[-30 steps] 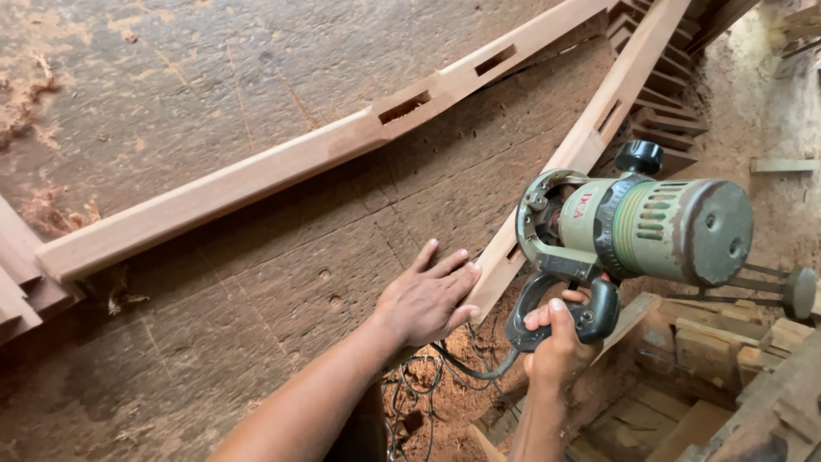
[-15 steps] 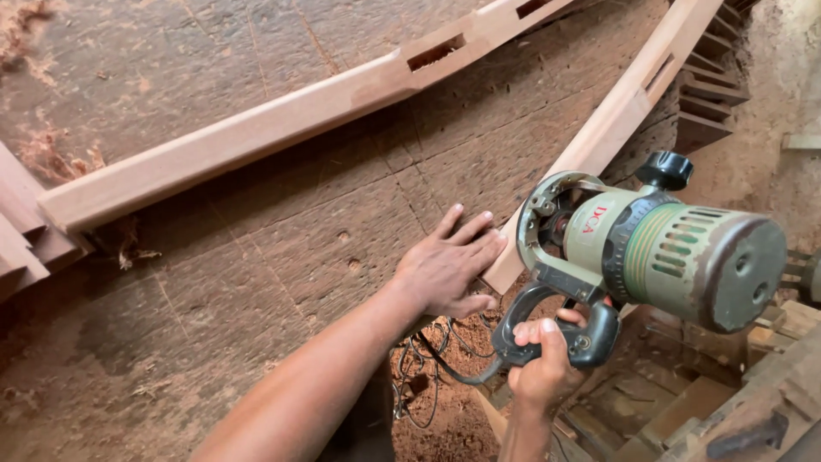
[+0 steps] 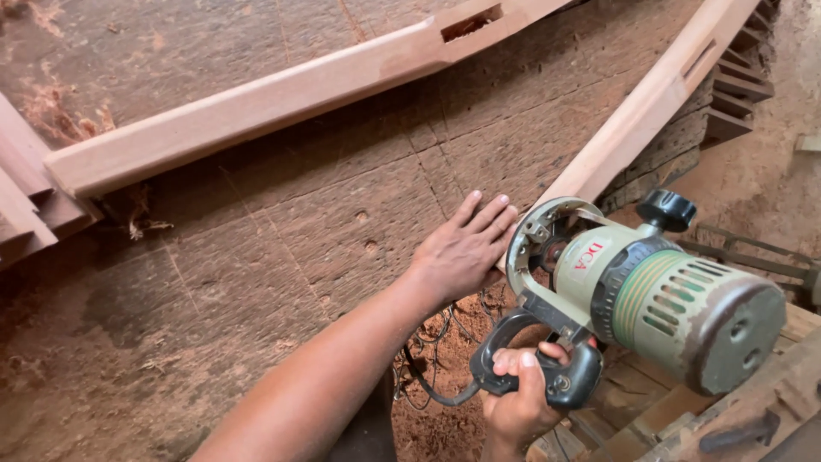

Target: Use a power router to shape the edges of curved wooden furniture components.

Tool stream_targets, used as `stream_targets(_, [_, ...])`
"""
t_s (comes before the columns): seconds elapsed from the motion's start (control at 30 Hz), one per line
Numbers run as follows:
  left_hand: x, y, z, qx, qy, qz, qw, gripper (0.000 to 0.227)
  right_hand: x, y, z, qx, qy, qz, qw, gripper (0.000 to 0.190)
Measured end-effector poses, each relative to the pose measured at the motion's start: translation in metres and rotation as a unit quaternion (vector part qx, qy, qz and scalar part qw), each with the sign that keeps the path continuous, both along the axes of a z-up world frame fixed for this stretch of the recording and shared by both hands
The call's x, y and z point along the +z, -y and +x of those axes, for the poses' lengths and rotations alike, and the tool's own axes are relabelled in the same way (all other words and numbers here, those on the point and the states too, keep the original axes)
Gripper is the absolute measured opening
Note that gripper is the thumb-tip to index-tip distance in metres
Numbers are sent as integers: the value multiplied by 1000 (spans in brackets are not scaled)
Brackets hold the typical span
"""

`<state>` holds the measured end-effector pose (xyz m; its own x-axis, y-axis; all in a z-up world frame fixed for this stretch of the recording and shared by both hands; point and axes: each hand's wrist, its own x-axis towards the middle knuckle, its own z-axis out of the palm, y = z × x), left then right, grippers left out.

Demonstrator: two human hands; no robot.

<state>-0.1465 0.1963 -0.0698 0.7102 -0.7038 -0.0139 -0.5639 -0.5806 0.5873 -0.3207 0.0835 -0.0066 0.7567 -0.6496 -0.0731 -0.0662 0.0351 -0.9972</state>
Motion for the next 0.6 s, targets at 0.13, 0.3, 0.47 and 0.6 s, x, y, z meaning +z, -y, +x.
stream_targets(0.13, [-2,1,0,-4,15,16,1000,71,0,-13,-11,-16,-5,-17,1000,27])
stream_targets(0.3, [-16,7,-6,13,33,7,999,60,4,-31,-21,-19,3,-15,1000,31])
stream_targets(0.47, [-21,11,-8,17,63,16,998,57,4,-37,-28,-31,6,-30,999,30])
stream_targets(0.6, [-22,12,-9,19,72,25,997,56,5,-45,-30,-38,-15,-49,998,32])
